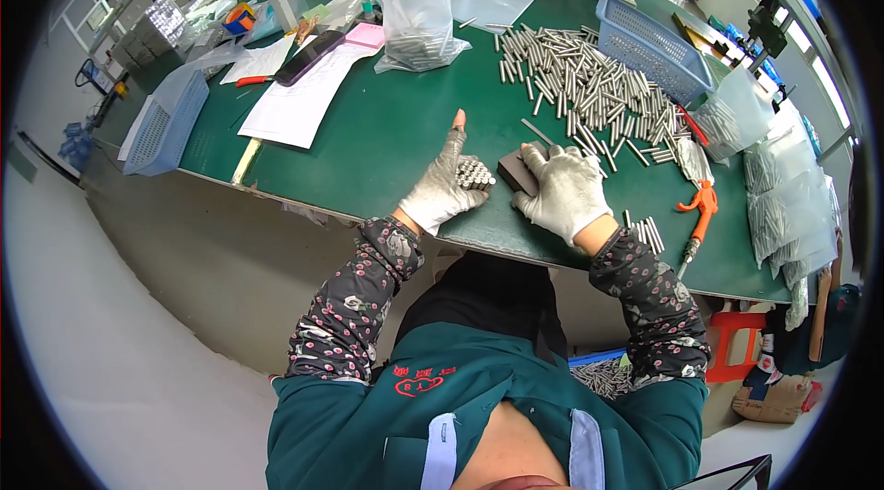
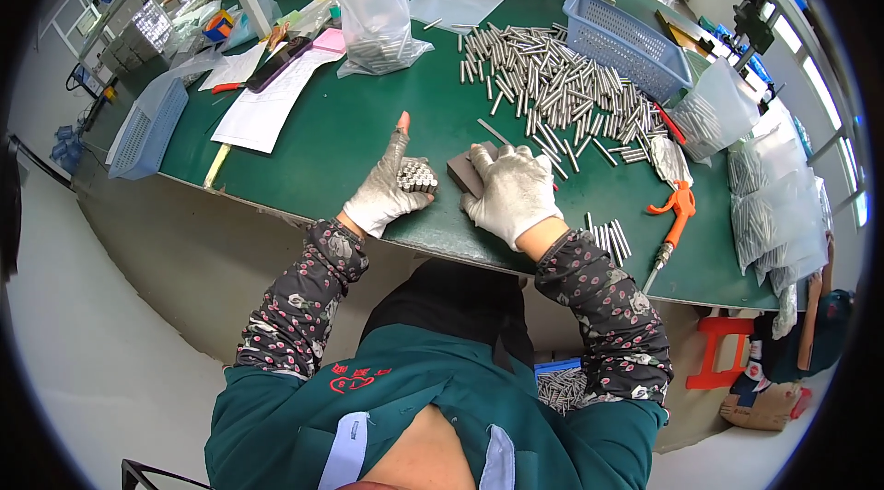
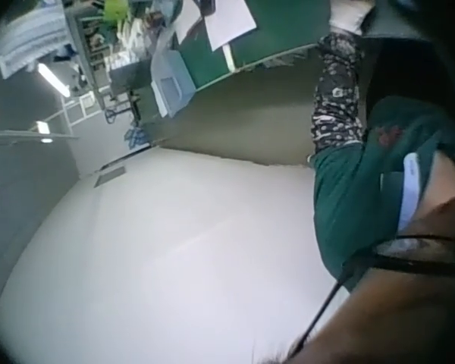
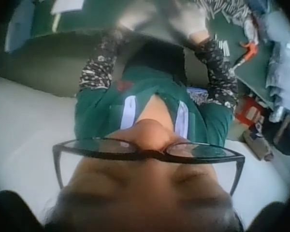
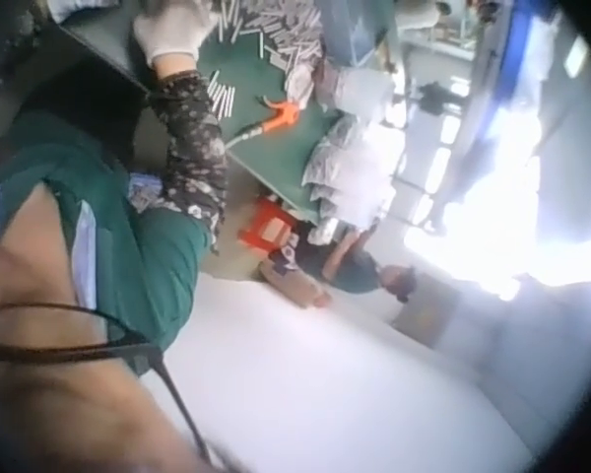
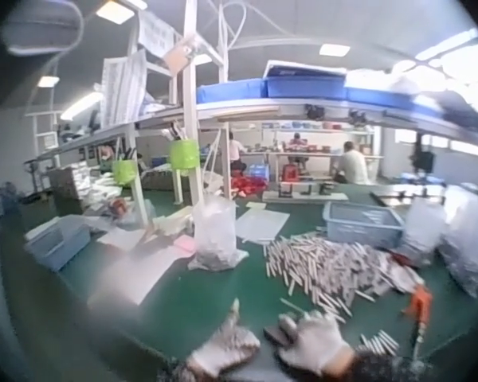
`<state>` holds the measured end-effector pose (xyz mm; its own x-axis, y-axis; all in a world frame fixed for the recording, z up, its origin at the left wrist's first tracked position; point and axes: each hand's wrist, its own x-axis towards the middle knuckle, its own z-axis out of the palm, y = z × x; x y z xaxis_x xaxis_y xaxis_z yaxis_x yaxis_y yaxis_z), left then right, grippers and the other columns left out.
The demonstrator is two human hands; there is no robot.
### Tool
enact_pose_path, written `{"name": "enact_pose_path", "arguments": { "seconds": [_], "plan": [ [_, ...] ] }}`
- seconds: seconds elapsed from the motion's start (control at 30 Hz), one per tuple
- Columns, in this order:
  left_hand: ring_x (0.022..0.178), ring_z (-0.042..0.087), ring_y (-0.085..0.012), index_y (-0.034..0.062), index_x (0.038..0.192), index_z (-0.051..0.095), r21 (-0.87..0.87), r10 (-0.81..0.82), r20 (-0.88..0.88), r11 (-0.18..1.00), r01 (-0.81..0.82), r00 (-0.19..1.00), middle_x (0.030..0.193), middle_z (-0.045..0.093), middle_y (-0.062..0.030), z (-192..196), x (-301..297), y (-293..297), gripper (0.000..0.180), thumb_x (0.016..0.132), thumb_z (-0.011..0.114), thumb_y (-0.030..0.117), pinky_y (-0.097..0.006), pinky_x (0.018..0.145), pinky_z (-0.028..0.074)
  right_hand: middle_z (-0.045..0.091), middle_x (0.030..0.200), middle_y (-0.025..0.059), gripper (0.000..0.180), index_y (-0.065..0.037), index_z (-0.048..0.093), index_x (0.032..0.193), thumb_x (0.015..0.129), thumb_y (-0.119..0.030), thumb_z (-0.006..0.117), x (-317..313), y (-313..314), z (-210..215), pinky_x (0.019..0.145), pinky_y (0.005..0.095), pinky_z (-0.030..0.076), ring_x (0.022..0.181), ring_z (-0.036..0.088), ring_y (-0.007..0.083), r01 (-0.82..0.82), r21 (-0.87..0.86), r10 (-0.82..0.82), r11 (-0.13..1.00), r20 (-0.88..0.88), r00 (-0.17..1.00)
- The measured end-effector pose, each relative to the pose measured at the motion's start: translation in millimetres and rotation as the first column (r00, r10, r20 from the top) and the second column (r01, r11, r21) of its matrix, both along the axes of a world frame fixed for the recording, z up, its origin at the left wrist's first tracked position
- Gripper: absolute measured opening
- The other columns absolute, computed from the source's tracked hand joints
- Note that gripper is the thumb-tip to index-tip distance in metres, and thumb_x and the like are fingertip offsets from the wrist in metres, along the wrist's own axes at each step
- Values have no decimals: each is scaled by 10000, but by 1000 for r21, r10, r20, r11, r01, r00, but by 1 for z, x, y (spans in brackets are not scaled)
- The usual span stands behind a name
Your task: Sanding and using an air pressure gun to clean small cylindrical metal parts at a factory workbench.
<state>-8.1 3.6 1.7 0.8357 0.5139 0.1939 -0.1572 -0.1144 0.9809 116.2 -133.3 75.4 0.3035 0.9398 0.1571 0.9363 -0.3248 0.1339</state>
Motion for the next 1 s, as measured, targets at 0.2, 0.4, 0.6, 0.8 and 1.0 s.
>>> {"name": "enact_pose_path", "arguments": {
  "seconds": [0.2, 0.4, 0.6, 0.8, 1.0],
  "plan": [
    [889, 513, -124, 197, 1391, -97, -301, -149, 185, 933, 200, 971, 979, 543, -71, 2, -1, -4, 1118, 632, 674, -86, -241, 768, 443, 509, 1085, 295, 422, -104, 611, 1048, 640, -210, 627, -15, 7, 17, 816, 416, 451, 949, 535, 397, -343, 445, 466, 827, -203, 861],
    [850, 520, -110, 258, 1371, -156, -173, -170, 79, 968, 181, 982, 1003, 520, -63, -9, 1, 2, 1102, 693, 641, -91, -246, 738, 457, 547, 1013, 263, 241, -130, 664, 931, 714, -206, 593, 5, 22, 29, 716, 404, 470, 830, 564, 345, -217, 456, 298, 863, -114, 948],
    [749, 556, -124, 233, 1375, -145, -210, -187, 140, 954, 213, 972, 891, 540, -56, -3, 0, 2, 1092, 685, 646, -68, -227, 732, 472, 525, 1062, 284, 293, -112, 657, 951, 687, -230, 613, 8, 28, 24, 783, 410, 446, 861, 553, 369, -336, 419, 422, 843, -130, 897],
    [958, 499, -161, 213, 1378, -139, -102, -137, 148, 983, 153, 979, 1089, 470, -81, -3, 0, -1, 1145, 651, 711, -31, -287, 822, 449, 522, 1081, 272, 315, -82, 642, 977, 680, -179, 605, 1, 31, 27, 834, 408, 430, 935, 536, 379, -414, 311, 497, 856, -269, 825],
    [931, 517, -162, 206, 1373, -156, 223, -60, 214, 975, 11, 975, 1110, 465, -80, -6, 3, 2, 1212, 601, 745, -39, -255, 789, 454, 555, 995, 222, 221, -130, 668, 898, 708, -223, 605, -2, 30, 12, 798, 400, 436, 894, 533, 358, -533, 438, 666, 724, -238, 707]
  ]
}}
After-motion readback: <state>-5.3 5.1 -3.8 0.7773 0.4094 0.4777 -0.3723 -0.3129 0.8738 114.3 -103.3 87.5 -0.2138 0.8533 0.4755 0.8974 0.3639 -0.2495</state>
